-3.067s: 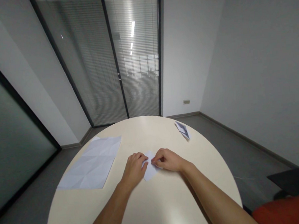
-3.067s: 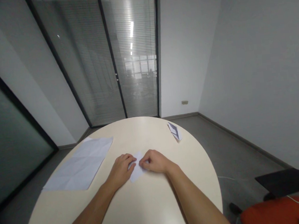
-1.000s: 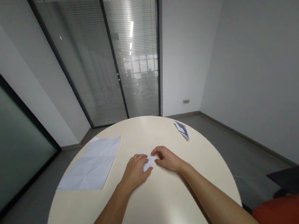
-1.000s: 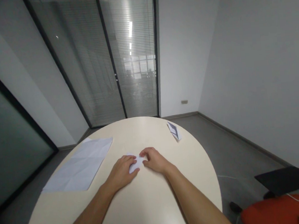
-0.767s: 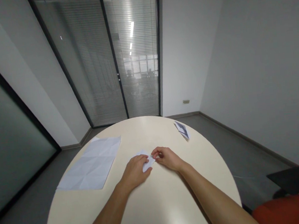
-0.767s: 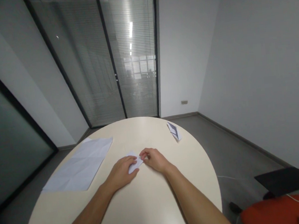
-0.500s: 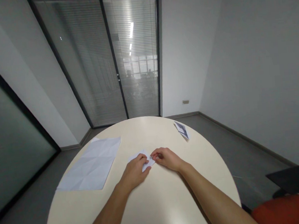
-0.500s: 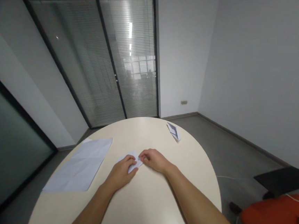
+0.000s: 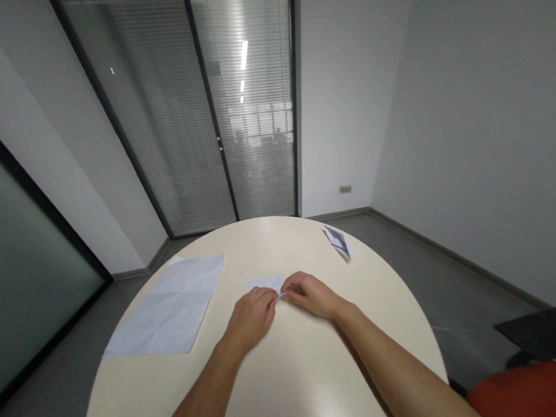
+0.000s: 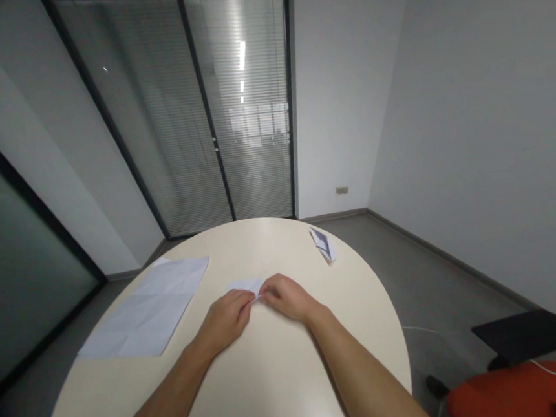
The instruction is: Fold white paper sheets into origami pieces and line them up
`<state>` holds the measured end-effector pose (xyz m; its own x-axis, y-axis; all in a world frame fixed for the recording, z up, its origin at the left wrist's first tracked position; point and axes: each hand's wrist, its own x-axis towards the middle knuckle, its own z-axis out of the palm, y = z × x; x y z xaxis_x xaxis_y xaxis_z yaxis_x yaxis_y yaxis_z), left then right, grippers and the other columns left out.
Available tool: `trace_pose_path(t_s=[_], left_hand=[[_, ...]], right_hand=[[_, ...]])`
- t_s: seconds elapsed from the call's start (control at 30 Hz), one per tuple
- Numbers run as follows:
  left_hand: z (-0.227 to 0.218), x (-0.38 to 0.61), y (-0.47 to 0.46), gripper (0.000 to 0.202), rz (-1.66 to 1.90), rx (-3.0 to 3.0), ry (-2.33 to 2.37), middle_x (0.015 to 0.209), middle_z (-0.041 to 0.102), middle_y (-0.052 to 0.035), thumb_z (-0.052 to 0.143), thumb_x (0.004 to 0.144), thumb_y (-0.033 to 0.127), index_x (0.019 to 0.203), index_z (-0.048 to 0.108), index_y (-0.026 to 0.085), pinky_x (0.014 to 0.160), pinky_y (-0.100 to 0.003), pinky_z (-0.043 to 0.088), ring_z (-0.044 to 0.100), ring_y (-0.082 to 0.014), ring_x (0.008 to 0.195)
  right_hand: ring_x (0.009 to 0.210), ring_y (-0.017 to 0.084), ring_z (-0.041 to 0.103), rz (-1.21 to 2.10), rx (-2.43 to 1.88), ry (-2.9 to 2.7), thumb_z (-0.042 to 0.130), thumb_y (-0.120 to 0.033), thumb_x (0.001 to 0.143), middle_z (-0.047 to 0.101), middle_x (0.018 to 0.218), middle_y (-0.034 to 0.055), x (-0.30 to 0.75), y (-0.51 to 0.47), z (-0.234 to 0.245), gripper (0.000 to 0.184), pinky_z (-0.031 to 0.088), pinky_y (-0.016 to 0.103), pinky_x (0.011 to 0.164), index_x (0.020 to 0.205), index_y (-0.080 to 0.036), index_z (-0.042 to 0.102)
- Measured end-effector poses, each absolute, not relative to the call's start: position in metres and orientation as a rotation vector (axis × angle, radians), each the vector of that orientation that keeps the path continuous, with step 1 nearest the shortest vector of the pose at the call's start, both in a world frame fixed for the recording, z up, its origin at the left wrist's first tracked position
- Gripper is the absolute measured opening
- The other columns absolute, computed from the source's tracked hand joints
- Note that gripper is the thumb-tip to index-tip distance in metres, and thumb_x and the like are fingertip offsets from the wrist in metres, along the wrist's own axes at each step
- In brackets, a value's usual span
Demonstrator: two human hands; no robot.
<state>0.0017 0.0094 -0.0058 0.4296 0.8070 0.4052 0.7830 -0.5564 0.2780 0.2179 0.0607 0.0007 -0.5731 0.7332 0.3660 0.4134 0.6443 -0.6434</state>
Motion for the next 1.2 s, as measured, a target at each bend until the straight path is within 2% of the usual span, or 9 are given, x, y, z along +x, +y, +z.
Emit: trace_pose_path(t_s=[0.13, 0.27, 0.5, 0.7, 0.83, 1.07, 1.2], left_hand=[[-0.004, 0.002, 0.010, 0.028, 0.798, 2.651, 1.503, 0.102, 0.073, -0.0054, 0.050, 0.091, 0.008, 0.106, 0.067, 0.023, 0.091, -0.035, 0.051, 0.066, -0.0218, 0.099], [0.001, 0.001, 0.009, 0.020, 0.793, 2.652, 1.525, 0.100, 0.072, -0.0038, 0.049, 0.097, 0.015, 0.102, 0.066, 0.023, 0.086, -0.032, 0.052, 0.067, -0.0204, 0.094], [0.003, 0.001, 0.009, 0.022, 1.010, 2.557, 1.616, 0.102, 0.071, -0.0029, 0.046, 0.099, 0.015, 0.104, 0.066, 0.024, 0.086, -0.030, 0.053, 0.067, -0.0181, 0.097], [-0.002, -0.002, 0.011, 0.026, 1.221, 2.446, 1.666, 0.110, 0.072, -0.0037, 0.043, 0.104, 0.028, 0.121, 0.062, 0.026, 0.089, -0.029, 0.053, 0.068, -0.0180, 0.101], [-0.008, -0.007, 0.014, 0.029, 1.308, 2.292, 1.782, 0.104, 0.072, -0.0023, 0.048, 0.102, 0.029, 0.129, 0.057, 0.025, 0.085, -0.029, 0.054, 0.069, -0.0175, 0.092], [-0.008, -0.008, 0.015, 0.021, 1.458, 2.204, 1.777, 0.107, 0.073, -0.0039, 0.049, 0.101, 0.031, 0.117, 0.062, 0.024, 0.083, -0.029, 0.054, 0.069, -0.0179, 0.088], [-0.005, -0.006, 0.013, 0.021, 1.546, 2.191, 1.762, 0.103, 0.073, -0.0043, 0.049, 0.101, 0.034, 0.111, 0.063, 0.022, 0.078, -0.028, 0.053, 0.066, -0.0163, 0.079]], right_hand=[[0.087, 0.020, 0.065, 0.663, -0.921, -2.227, 0.065, -0.025, 0.090, 0.074, 0.094, 0.0043, 0.217, 0.057, 0.006, 0.010, 0.049, 0.031, 0.083, 0.093, -0.021, 0.073], [0.089, 0.019, 0.066, 0.695, -0.873, -2.220, 0.064, -0.026, 0.091, 0.074, 0.096, 0.0042, 0.217, 0.057, 0.006, 0.012, 0.049, 0.031, 0.084, 0.097, -0.021, 0.073], [0.097, 0.022, 0.066, 0.616, -0.943, -2.193, 0.063, -0.020, 0.089, 0.074, 0.105, 0.0067, 0.220, 0.065, -0.002, 0.018, 0.049, 0.033, 0.089, 0.103, -0.021, 0.074], [0.088, 0.022, 0.068, 0.709, -0.977, -2.129, 0.058, -0.035, 0.097, 0.077, 0.100, 0.0057, 0.220, 0.066, 0.000, 0.023, 0.050, 0.032, 0.080, 0.103, -0.022, 0.076], [0.083, 0.021, 0.068, 0.763, -0.975, -2.039, 0.059, -0.040, 0.096, 0.078, 0.098, 0.0062, 0.218, 0.066, 0.002, 0.028, 0.050, 0.031, 0.076, 0.107, -0.020, 0.076], [0.091, 0.024, 0.069, 0.796, -0.900, -1.953, 0.058, -0.044, 0.096, 0.078, 0.106, 0.0065, 0.218, 0.065, 0.007, 0.032, 0.052, 0.034, 0.083, 0.110, -0.024, 0.078], [0.079, 0.021, 0.067, 0.807, -0.933, -1.843, 0.061, -0.045, 0.093, 0.079, 0.101, 0.0067, 0.218, 0.067, 0.003, 0.033, 0.051, 0.032, 0.074, 0.109, -0.023, 0.079]])
